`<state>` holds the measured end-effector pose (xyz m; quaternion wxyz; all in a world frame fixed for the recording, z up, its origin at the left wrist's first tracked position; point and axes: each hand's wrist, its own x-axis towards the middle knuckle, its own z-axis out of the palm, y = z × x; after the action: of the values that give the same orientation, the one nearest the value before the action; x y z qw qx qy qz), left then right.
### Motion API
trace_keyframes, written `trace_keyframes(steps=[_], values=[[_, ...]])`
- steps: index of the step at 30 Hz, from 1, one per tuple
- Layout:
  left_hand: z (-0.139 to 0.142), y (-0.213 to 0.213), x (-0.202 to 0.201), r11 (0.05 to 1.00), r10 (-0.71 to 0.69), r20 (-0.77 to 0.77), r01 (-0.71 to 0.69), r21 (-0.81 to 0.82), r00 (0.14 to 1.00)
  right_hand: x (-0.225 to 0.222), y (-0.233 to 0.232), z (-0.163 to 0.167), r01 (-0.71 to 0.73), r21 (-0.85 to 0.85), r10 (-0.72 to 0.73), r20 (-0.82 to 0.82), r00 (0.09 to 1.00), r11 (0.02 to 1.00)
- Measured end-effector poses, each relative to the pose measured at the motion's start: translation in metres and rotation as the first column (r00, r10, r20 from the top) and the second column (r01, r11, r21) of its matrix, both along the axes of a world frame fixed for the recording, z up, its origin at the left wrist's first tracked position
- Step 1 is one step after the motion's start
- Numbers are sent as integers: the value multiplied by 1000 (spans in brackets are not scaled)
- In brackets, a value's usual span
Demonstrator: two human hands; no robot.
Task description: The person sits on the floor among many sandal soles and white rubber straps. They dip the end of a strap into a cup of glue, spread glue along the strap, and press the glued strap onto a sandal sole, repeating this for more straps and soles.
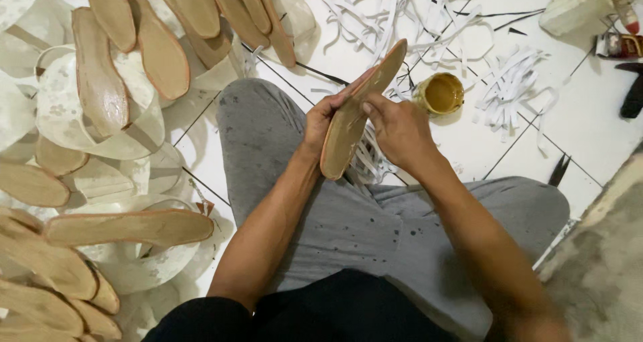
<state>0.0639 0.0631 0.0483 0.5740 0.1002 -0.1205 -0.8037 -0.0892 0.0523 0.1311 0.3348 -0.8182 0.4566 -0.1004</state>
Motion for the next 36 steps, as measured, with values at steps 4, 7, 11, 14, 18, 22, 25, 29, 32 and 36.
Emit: trace_keyframes(steps=[4, 7, 11, 14, 18, 22, 25, 29, 32, 36], values=[[1, -1, 1, 997, -11, 26, 13, -76, 1000, 10, 12, 8, -182, 6, 182, -14, 983, 983], [1, -1, 1, 999, -18, -11, 17, -51, 1000, 4, 11, 5, 26, -20, -26, -6, 1000, 999], [-1, -1, 5, 999, 7, -11, -7, -34, 1000, -3, 12, -18, -267, 201, 179, 371, 911, 943], [-5, 0, 4, 1000, -17, -23, 17, 16, 1000, -13, 1, -30, -56, 636, -353, 497, 792, 769], [-9, 2, 10, 996, -5, 5, 5, -94, 1000, -24, -11, -24, -1, 689, -491, 517, 701, 725], [0, 5, 8, 998, -61, -89, 59, -26, 994, -27, -11, -2, 121, 535, -412, 467, 782, 836], [13, 6, 8, 998, -65, -97, 63, -23, 993, -19, -2, 10, 198, -16, -188, 246, 951, 980], [22, 5, 1, 997, -74, 49, 74, -6, 996, -29, -1, 23, 326, -166, -307, 130, 943, 931], [17, -3, -1, 995, 65, 180, -50, -85, 982, -38, 2, 20, 227, 328, -398, 740, 542, 917], [3, -8, 4, 978, 210, 285, -202, -58, 935, -63, 10, 13, -376, 646, -702, 712, -17, 664]])
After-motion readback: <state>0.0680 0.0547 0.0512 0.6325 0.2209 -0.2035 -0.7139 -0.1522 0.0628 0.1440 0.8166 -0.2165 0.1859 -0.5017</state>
